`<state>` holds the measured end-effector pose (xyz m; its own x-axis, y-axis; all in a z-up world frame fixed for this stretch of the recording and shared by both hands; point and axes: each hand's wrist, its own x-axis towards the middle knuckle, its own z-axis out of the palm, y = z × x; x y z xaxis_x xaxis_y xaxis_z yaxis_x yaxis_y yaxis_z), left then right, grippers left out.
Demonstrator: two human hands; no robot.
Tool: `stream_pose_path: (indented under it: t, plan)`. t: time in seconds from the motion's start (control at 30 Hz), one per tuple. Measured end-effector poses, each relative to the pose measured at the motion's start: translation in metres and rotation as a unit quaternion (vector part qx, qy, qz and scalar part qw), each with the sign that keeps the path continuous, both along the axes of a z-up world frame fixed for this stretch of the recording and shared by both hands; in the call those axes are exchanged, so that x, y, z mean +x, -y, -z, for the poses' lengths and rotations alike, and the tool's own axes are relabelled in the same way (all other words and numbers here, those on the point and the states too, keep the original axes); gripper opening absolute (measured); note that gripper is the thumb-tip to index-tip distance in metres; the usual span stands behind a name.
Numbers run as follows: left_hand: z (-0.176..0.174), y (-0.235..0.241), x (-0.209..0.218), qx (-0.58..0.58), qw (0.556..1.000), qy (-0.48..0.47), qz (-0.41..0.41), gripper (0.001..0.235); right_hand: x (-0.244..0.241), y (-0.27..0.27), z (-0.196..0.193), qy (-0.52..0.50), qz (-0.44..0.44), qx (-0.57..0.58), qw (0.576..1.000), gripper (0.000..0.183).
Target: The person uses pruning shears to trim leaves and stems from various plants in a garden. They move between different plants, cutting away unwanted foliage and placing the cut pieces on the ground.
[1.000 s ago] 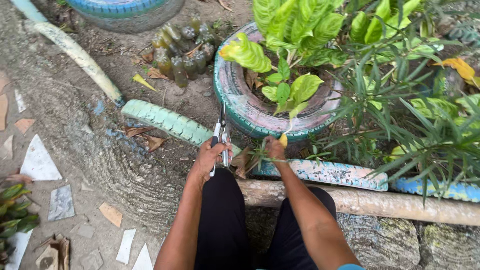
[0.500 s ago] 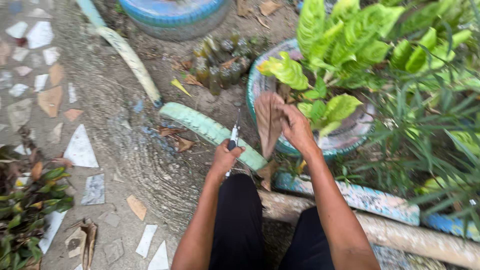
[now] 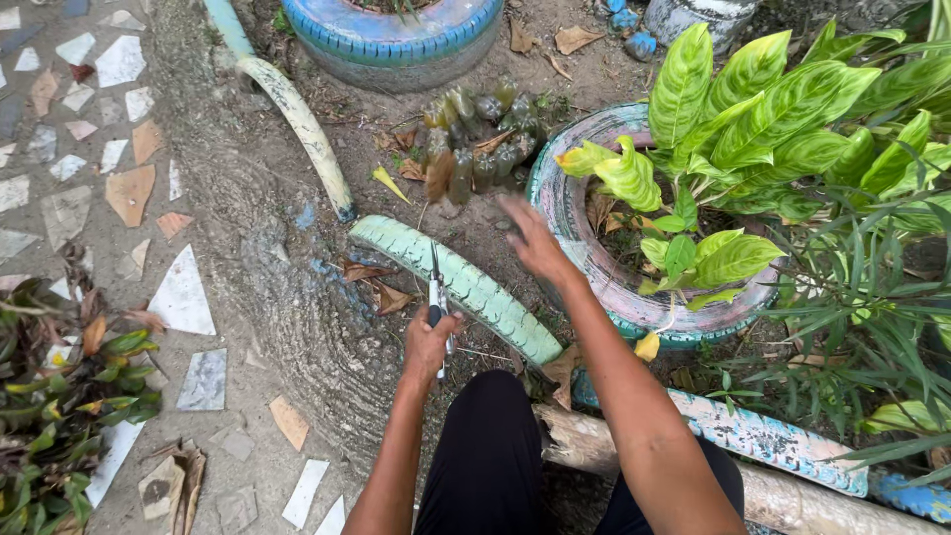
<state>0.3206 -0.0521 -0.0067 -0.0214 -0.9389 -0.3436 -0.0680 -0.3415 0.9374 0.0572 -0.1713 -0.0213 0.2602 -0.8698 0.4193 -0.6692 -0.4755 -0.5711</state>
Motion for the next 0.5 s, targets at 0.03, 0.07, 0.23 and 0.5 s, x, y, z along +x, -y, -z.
stream_pose_path:
  t: [0.03,0.07,0.23,0.5]
  plan:
    - [-0.002,0.002,-0.002,-0.013,1.000,-0.002,0.004,0.036,-0.018,-0.004,0.040,-0.007,0.015,0.122,0.992,0.063]
    - [-0.005,0.004,-0.004,-0.027,1.000,-0.005,0.009,0.036,-0.035,-0.015,0.078,0.022,0.008,0.259,0.966,0.067]
    - [-0.020,0.028,-0.020,-0.107,0.954,0.257,0.115,0.058,-0.071,-0.086,0.166,-0.392,-0.026,0.561,0.729,0.092]
    - [-0.007,0.096,-0.076,-0.362,0.805,0.427,0.198,0.087,-0.065,-0.148,0.171,-0.442,0.025,0.524,0.728,0.094]
